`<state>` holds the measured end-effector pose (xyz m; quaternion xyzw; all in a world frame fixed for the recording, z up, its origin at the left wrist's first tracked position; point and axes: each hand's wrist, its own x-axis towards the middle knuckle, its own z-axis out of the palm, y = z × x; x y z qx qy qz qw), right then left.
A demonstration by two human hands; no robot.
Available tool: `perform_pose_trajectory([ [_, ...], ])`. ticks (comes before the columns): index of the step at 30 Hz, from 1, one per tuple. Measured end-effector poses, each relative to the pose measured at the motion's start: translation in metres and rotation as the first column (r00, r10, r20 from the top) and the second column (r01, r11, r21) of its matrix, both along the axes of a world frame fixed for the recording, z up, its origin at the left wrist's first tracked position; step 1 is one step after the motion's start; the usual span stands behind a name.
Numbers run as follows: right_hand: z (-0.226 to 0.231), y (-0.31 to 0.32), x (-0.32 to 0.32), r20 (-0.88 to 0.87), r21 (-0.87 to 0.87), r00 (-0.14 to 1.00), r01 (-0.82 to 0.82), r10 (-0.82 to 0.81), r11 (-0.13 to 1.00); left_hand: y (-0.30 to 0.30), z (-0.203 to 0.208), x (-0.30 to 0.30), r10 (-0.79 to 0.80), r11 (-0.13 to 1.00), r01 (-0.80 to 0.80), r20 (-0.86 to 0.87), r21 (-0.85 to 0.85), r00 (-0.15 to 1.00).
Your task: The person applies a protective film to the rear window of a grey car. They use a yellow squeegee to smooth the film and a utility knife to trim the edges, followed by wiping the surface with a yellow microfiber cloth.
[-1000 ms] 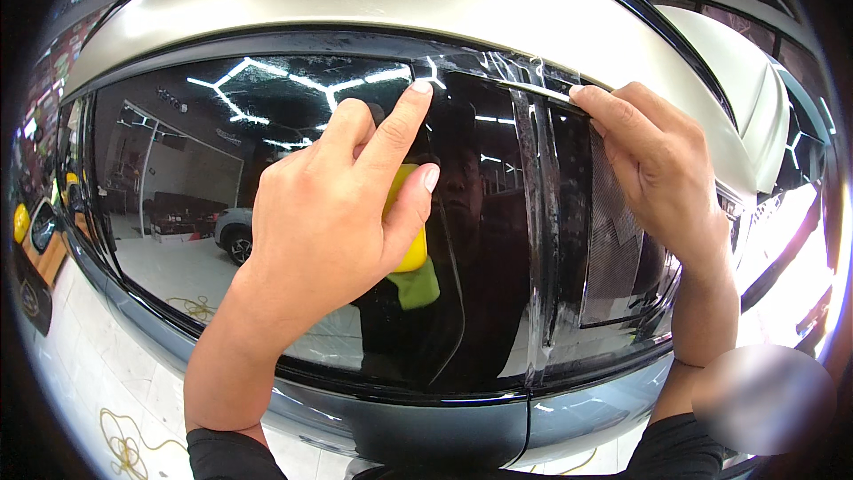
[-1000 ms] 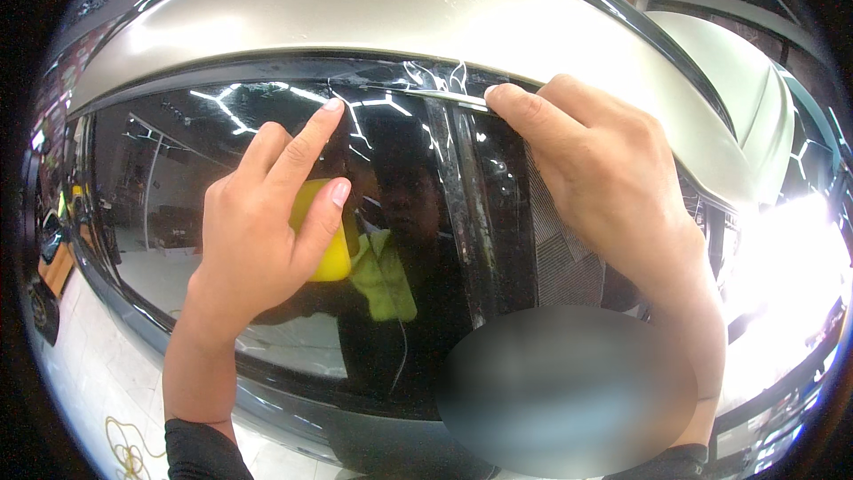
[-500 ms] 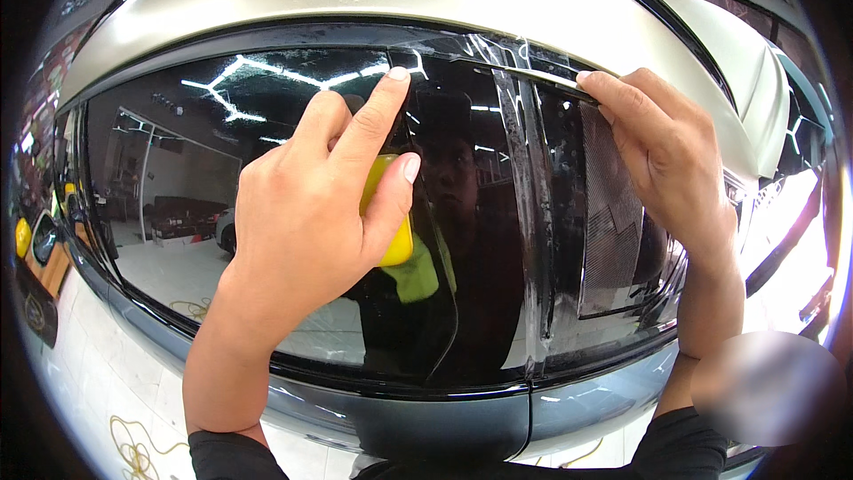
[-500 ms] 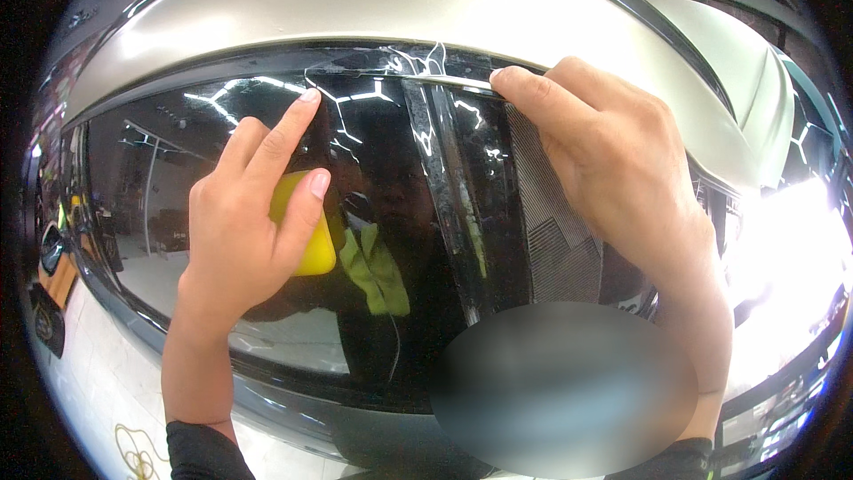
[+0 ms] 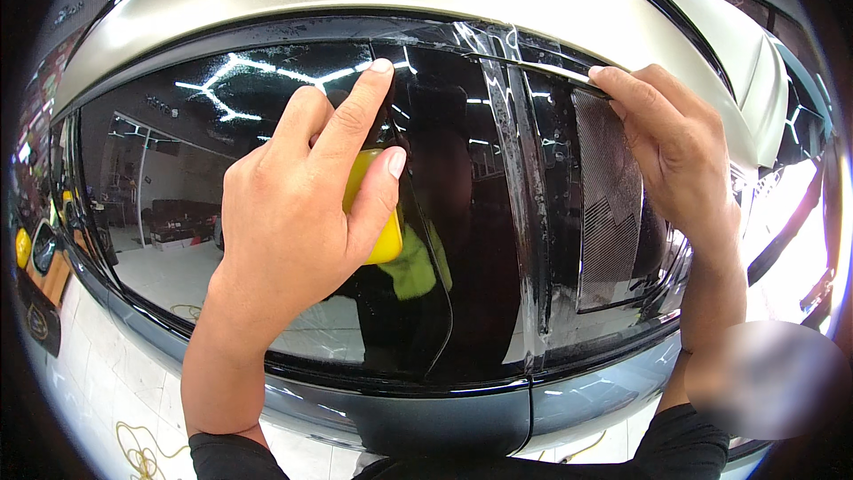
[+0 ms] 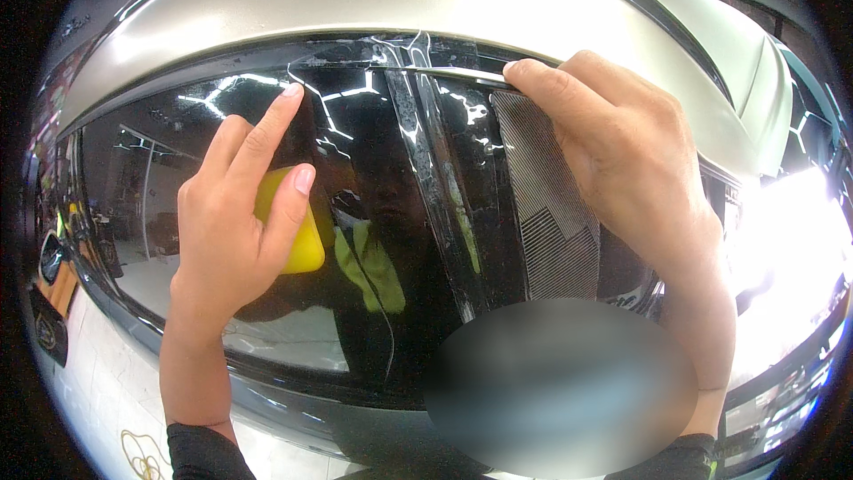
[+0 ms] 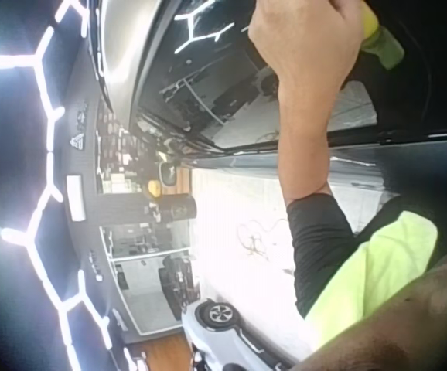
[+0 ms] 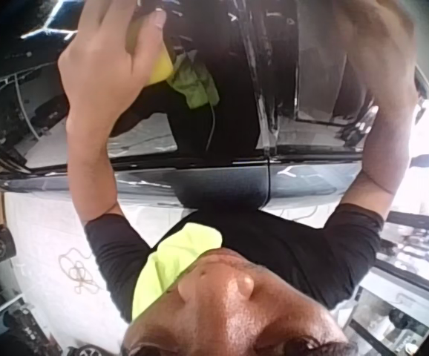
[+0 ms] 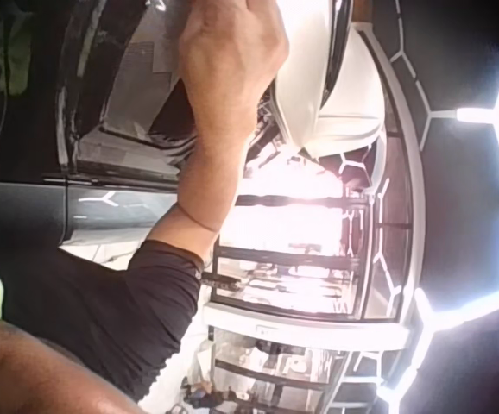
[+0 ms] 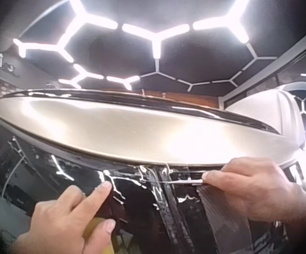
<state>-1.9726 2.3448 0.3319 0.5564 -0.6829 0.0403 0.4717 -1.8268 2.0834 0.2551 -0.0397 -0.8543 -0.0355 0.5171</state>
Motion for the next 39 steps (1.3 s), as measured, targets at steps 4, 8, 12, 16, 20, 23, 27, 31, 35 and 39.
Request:
perform_pose_trajectory([
  [4, 0.0, 0.0, 0.002, -0.019, -0.004, 1.0, -0.007, 0.007, 1.0, 0.0, 0.0, 0.003, 0.005, 1.0, -0.005, 0.001, 0.003, 1.0],
  [8, 0.001, 0.014, 0.003, -0.016, 0.005, 0.998, 0.065, -0.065, 0.998, 0.009, 0.002, -0.01, -0.031, 0.999, 0.03, 0.024, 0.027, 0.999],
  [12, 0.0, 0.015, -0.015, 0.012, -0.043, 0.999, -0.049, 0.05, 0.998, 0.007, 0.008, -0.017, -0.019, 0.994, 0.016, -0.033, -0.105, 0.999],
  [16, 0.012, 0.004, -0.011, -0.076, -0.037, 0.99, -0.125, 0.122, 0.992, -0.021, 0.012, 0.002, 0.151, 0.988, -0.147, 0.166, -0.038, 0.975],
  [20, 0.022, 0.009, -0.01, -0.042, -0.016, 0.997, -0.065, 0.064, 0.998, -0.036, 0.014, -0.014, 0.161, 0.979, -0.153, 0.055, -0.134, 0.985],
  [23, 0.024, 0.0, -0.008, -0.023, -0.032, 0.996, -0.083, 0.082, 0.996, -0.025, 0.025, -0.005, 0.106, 0.99, -0.101, 0.054, -0.095, 0.993],
  [27, 0.028, 0.03, 0.004, -0.035, 0.009, 0.999, -0.019, 0.019, 1.0, 0.021, 0.032, -0.006, -0.061, 0.997, 0.062, 0.005, -0.039, 0.998],
  [31, 0.036, 0.004, 0.01, -0.032, 0.017, 0.999, 0.026, -0.026, 1.0, 0.001, 0.045, 0.005, 0.032, 0.996, -0.024, 0.084, -0.085, 0.996],
  [35, 0.041, 0.003, 0.019, -0.02, 0.039, 1.0, -0.003, 0.003, 0.999, 0.007, 0.049, 0.022, 0.084, 0.996, -0.075, 0.186, -0.058, 0.979],
  [39, 0.041, 0.002, 0.022, -0.028, 0.046, 1.0, 0.015, -0.013, 0.999, 0.01, 0.058, 0.024, 0.154, 0.974, -0.103, 0.253, -0.201, 0.955],
])
